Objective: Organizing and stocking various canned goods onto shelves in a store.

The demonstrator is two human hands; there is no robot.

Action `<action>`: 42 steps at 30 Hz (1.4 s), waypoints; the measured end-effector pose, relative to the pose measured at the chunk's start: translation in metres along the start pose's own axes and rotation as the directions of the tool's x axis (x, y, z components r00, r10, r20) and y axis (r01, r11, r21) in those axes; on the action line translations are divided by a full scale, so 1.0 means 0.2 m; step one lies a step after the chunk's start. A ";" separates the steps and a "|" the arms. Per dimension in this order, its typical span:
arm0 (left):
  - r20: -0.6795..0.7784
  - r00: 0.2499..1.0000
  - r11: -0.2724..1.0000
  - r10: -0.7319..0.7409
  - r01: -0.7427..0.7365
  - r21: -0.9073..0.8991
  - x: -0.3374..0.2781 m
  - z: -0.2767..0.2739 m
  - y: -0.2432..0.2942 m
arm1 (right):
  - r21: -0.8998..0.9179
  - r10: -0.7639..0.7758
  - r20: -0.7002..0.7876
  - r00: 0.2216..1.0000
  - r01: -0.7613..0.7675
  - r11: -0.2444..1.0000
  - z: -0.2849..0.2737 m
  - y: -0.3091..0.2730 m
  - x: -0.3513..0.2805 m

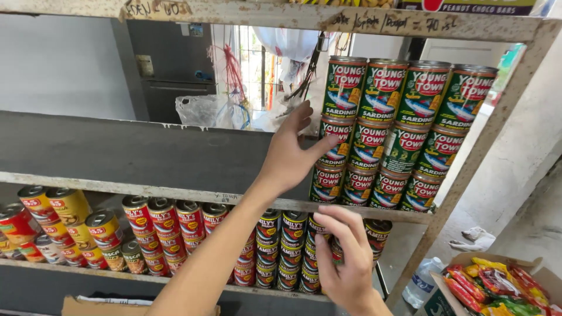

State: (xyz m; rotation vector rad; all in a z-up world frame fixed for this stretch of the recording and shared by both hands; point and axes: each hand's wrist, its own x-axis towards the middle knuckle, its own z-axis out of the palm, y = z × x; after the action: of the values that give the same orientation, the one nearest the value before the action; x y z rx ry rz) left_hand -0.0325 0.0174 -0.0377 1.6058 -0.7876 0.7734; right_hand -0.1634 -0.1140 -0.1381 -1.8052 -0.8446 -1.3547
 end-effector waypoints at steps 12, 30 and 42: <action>-0.236 0.972 0.962 0.005 0.060 0.267 -1.16 -0.51 0.07 | 0.262 0.294 0.309 0.905 -0.378 0.888 0.47 -0.13 -0.61; -0.667 0.483 0.483 -0.568 0.851 0.206 -3.00 -1.33 -0.47 | 0.107 0.293 0.858 0.421 -0.706 0.700 1.46 -0.46 -1.66; -0.620 0.343 0.200 -0.705 0.936 0.291 -3.63 -1.45 -0.64 | -0.159 0.275 0.960 0.060 -0.692 0.704 1.74 -0.54 -2.30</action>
State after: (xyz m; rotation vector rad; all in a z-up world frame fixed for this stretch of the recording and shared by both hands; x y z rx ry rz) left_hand -0.3547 0.3852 -0.6609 2.0296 0.8076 0.4249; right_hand -0.1879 0.1999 -0.6341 -2.2048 -0.7640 0.5788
